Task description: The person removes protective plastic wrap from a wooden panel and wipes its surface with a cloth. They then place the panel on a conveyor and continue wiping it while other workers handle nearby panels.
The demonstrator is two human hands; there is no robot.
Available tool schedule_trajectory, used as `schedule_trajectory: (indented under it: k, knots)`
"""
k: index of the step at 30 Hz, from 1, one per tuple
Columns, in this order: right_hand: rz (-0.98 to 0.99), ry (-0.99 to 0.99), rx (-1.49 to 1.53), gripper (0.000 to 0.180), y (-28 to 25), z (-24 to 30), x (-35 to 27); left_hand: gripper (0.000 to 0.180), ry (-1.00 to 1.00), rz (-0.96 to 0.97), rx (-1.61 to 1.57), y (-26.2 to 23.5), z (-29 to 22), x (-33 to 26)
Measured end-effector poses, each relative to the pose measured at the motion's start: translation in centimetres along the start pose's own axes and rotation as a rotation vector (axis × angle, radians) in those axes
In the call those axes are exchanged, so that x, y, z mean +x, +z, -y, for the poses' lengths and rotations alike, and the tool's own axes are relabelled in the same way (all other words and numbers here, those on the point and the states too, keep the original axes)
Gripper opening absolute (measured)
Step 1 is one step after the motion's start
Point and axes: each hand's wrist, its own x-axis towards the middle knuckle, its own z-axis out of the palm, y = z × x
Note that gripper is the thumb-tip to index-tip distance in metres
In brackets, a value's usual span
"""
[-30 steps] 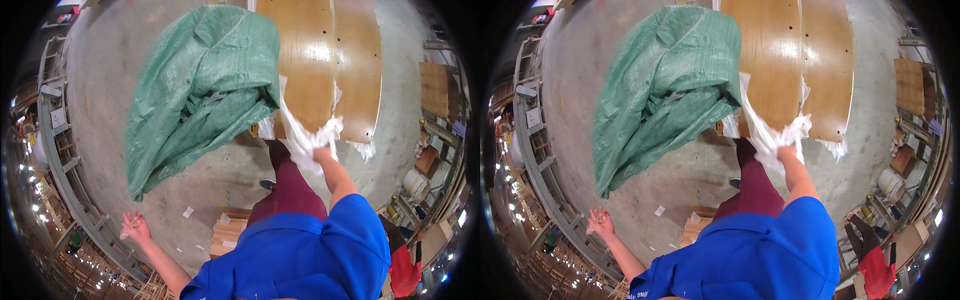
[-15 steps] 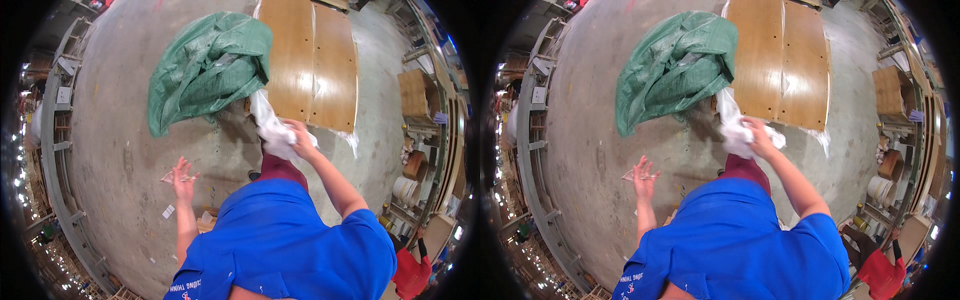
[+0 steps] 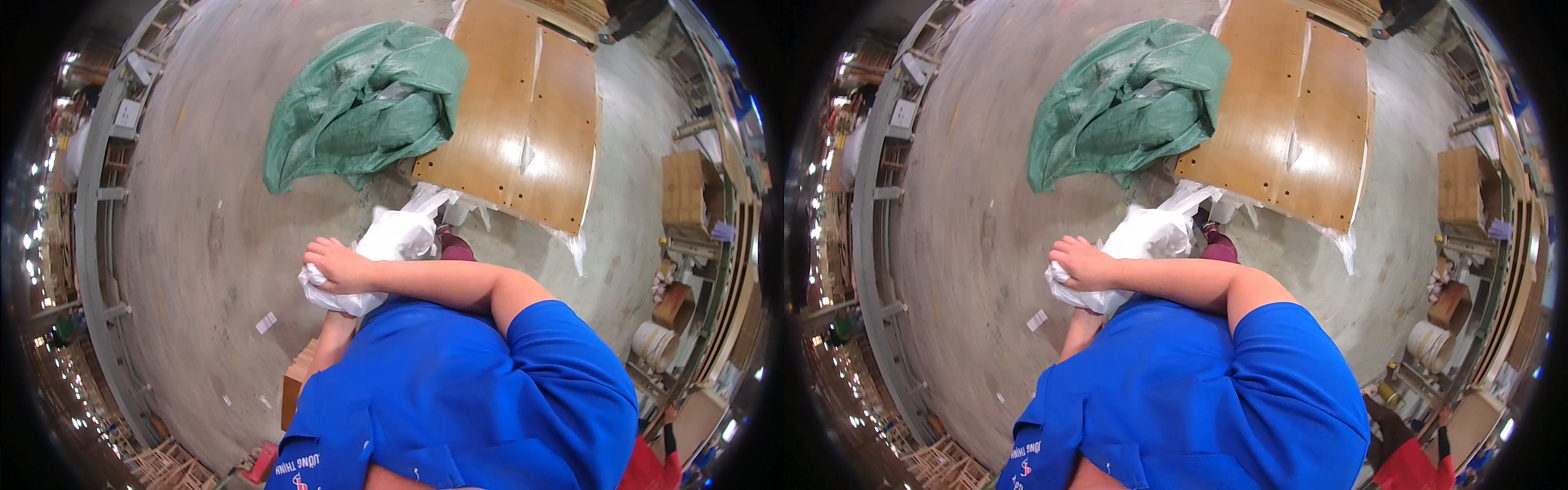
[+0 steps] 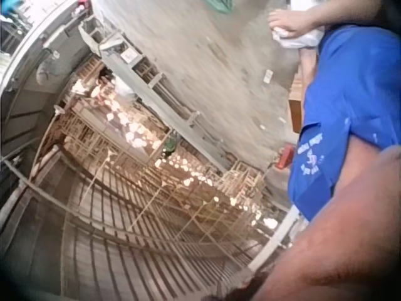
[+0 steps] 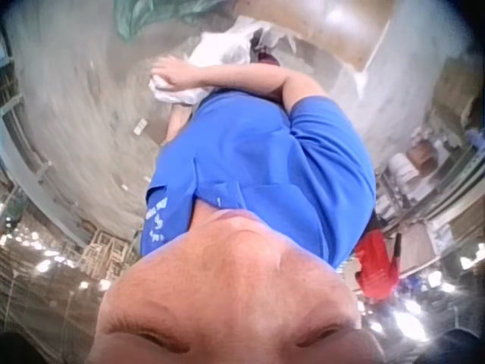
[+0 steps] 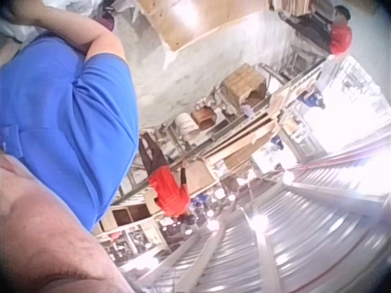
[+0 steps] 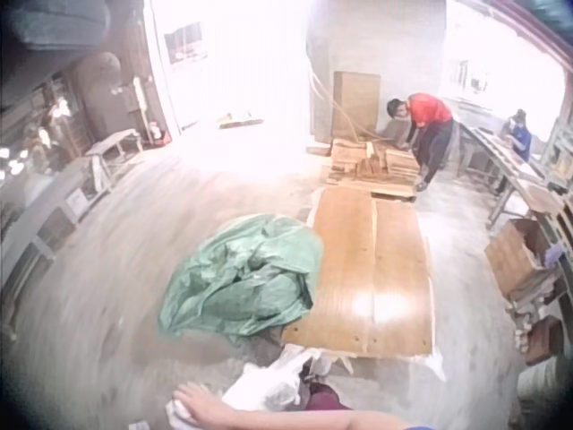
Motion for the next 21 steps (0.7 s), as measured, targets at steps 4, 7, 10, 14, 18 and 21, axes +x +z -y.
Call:
schedule_trajectory:
  k: [4,7,10,14,18,21]
  knots:
    - [0.258,-0.071,0.358,0.082,-3.2,-4.5,-0.5,0.050,0.047,0.053,-0.003,-0.2,-0.3,0.0]
    - [0.434,0.065,0.069,0.104,-6.5,-13.4,-3.4,0.050,0.068,0.062,0.006,0.7,-1.2,1.0]
    - [0.661,0.364,-0.266,0.114,-6.3,-21.1,-7.4,0.051,0.103,0.023,0.014,1.9,-1.7,2.0]
    - [0.784,0.527,-0.397,0.089,-4.8,-25.7,-9.4,0.052,0.194,0.002,0.016,2.2,-1.7,2.3]
    - [0.828,0.842,-0.164,0.036,-3.1,-29.7,-9.3,0.054,0.269,-0.252,0.054,3.6,-2.9,4.1]
    - [0.562,0.744,-0.159,0.022,-5.9,-30.9,-11.6,0.056,0.386,-0.514,0.093,3.1,-3.1,2.7]
